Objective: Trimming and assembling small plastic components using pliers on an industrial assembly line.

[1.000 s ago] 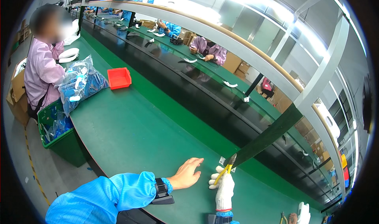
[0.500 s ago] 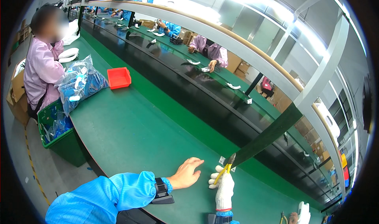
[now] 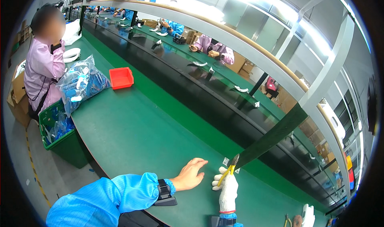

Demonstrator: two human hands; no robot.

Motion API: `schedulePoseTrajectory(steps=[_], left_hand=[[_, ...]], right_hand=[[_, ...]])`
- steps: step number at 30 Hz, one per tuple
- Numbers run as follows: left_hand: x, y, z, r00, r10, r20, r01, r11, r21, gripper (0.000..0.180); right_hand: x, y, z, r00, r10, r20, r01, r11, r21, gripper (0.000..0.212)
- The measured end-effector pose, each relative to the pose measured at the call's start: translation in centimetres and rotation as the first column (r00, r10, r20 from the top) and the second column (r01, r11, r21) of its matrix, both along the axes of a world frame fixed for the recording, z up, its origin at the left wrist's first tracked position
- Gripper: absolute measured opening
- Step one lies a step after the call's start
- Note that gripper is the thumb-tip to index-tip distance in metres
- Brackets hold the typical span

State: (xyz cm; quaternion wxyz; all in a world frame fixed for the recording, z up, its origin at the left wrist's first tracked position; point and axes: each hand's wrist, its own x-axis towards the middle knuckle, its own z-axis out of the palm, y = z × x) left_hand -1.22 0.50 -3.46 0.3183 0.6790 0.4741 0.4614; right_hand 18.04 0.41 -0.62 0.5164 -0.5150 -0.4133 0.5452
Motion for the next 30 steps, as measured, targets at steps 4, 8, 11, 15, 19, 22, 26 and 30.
schedulePoseTrajectory(steps=[4, 8, 11, 15, 19, 22, 26, 30], left_hand=[[0.23, -0.03, 0.08, 1.000, 0.000, 0.003, 0.000, 1.000, -0.021, 0.053], [0.36, 0.01, 0.00, 1.000, 0.001, 0.005, 0.000, 1.000, -0.022, 0.054], [0.49, 0.06, -0.08, 1.000, -0.008, -0.005, 0.008, 1.000, -0.020, 0.054], [0.49, 0.04, -0.08, 1.000, 0.000, -0.005, 0.000, 1.000, -0.009, 0.054], [0.47, 0.01, 0.20, 1.000, -0.011, 0.006, 0.012, 1.000, -0.029, 0.054], [0.35, -0.05, 0.39, 0.999, -0.019, 0.026, 0.021, 0.999, -0.047, 0.055], [0.31, -0.11, 0.46, 0.999, -0.025, 0.032, 0.027, 0.999, -0.045, 0.055], [0.41, -0.10, 0.30, 1.000, -0.003, -0.006, 0.003, 1.000, -0.027, 0.054]], right_hand=[[0.22, 0.06, 0.04, 0.999, 0.004, -0.041, -0.004, 1.000, -0.011, 0.045], [0.29, 0.11, 0.06, 0.999, -0.008, -0.038, 0.006, 1.000, -0.029, 0.045], [0.42, 0.12, 0.05, 1.000, -0.015, -0.025, 0.014, 0.999, -0.040, 0.045], [0.46, 0.10, -0.09, 1.000, -0.002, -0.021, 0.002, 1.000, -0.014, 0.045], [0.48, 0.11, -0.05, 1.000, -0.005, -0.023, 0.005, 1.000, -0.018, 0.045], [0.43, 0.11, -0.11, 1.000, 0.007, -0.021, -0.007, 1.000, -0.004, 0.045], [0.55, 0.08, -0.24, 1.000, 0.004, -0.020, -0.004, 1.000, 0.007, 0.045], [0.72, 0.16, -0.38, 0.999, 0.014, -0.029, -0.014, 1.000, -0.006, 0.047]])
